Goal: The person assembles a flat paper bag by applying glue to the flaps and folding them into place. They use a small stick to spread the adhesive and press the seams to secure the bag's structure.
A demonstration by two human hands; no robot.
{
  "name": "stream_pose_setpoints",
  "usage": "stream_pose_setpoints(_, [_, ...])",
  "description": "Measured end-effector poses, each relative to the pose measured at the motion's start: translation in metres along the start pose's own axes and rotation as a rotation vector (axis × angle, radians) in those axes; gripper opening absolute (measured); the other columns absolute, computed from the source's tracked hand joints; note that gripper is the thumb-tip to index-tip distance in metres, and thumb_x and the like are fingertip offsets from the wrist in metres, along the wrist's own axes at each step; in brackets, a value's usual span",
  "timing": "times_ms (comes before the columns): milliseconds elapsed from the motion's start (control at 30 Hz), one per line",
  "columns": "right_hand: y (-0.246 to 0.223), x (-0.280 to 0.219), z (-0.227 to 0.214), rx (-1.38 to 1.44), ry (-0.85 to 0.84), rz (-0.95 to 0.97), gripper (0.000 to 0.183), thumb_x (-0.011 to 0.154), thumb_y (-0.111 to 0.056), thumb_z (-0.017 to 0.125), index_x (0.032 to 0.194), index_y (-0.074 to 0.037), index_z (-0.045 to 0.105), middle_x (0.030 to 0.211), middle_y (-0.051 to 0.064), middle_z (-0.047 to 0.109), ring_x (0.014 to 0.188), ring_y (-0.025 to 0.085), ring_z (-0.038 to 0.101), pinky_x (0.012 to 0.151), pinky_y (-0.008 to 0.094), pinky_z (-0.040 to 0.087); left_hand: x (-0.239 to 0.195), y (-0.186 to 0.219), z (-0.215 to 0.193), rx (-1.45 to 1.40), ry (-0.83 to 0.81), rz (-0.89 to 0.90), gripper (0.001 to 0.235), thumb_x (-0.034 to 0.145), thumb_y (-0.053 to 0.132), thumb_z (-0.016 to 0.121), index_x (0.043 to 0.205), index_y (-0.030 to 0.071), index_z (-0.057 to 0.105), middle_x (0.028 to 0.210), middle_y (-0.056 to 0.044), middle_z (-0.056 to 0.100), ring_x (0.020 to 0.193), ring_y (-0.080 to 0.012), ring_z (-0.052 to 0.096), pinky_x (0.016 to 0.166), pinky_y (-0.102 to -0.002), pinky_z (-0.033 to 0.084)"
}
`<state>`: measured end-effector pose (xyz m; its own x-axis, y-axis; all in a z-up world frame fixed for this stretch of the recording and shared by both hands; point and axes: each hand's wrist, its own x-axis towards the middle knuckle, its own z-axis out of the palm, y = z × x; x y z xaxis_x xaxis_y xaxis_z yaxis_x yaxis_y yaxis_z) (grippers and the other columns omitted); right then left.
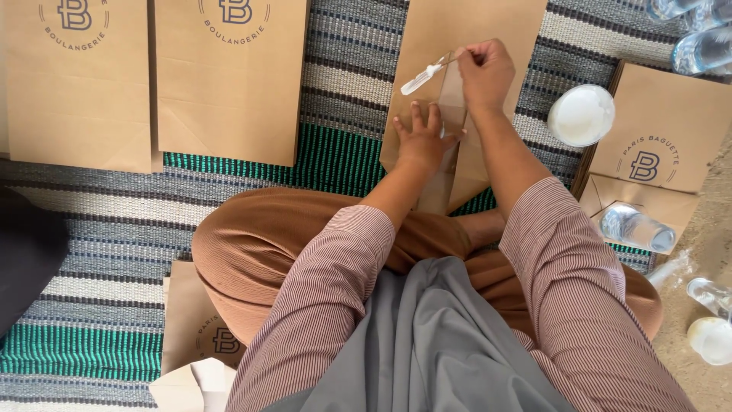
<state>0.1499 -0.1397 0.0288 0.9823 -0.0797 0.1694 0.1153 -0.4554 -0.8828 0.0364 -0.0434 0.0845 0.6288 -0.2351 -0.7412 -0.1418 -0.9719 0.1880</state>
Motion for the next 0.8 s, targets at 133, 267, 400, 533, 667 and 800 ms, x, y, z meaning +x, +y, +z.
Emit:
stream_pose_setpoints(133, [0.005,0.012,-0.013,-0.05,0.042,0.019,0.013,0.086,-0.011,0.079,0.079,-0.017,0.069,0.069,-0.005,0.074,0.063,0.005,0.068,0.061,0.022,0.057,0.0,0.001,0.002,0.007,0.002,0.006,0.078,0.107,0.025,0.055,0.162,0.053,0.008,0.171,-0.018,-0.013,0.151,-0.0566,-0.017,0.117,-0.079,0.006])
stream_pose_setpoints(267, [0.008,0.019,-0.016,-0.033,0.057,0.03,0.015,0.087,-0.01,0.078,0.079,-0.016,0.068,0.07,-0.005,0.072,0.064,0.005,0.066,0.061,0.023,0.057,0.003,-0.001,0.003,-0.051,0.021,0.007,0.067,0.109,0.033,0.051,0.16,0.054,0.013,0.171,-0.019,-0.013,0.151,-0.0571,-0.018,0.117,-0.08,0.003])
stream_pose_setpoints(400, [0.005,0.023,-0.021,0.31,0.141,0.128,0.012,0.08,0.005,0.067,0.077,-0.007,0.067,0.058,0.006,0.067,0.05,0.009,0.059,0.048,0.023,0.051,0.005,0.0,0.005,-0.008,0.031,-0.001,0.077,0.106,0.027,0.057,0.161,0.054,0.009,0.171,-0.018,-0.012,0.151,-0.0572,-0.015,0.116,-0.08,0.006])
stream_pose_setpoints(533, [0.001,0.017,-0.028,0.297,0.159,0.157,0.016,0.078,0.008,0.065,0.074,-0.008,0.064,0.055,0.004,0.064,0.049,0.008,0.057,0.047,0.022,0.047,0.003,0.002,0.004,0.032,0.019,-0.002,0.082,0.105,0.021,0.058,0.161,0.053,0.007,0.171,-0.019,-0.011,0.151,-0.0576,-0.014,0.116,-0.08,0.01])
stream_pose_setpoints(667, [0.008,0.014,-0.02,0.22,0.172,0.173,0.015,0.081,0.001,0.073,0.076,-0.011,0.066,0.053,0.001,0.065,0.047,0.006,0.058,0.049,0.021,0.049,0.006,0.002,0.002,0.037,0.011,-0.008,0.088,0.103,0.018,0.061,0.161,0.054,0.005,0.171,-0.018,-0.013,0.151,-0.0564,-0.015,0.116,-0.08,0.009])
stream_pose_setpoints(800, [0.007,0.006,-0.016,0.099,0.14,0.158,0.017,0.087,-0.005,0.076,0.077,-0.015,0.066,0.06,-0.004,0.068,0.055,0.004,0.059,0.055,0.021,0.054,0.002,0.002,0.001,0.043,-0.002,-0.009,0.089,0.103,0.019,0.062,0.162,0.053,0.005,0.171,-0.018,-0.014,0.152,-0.056,-0.015,0.116,-0.079,0.008])
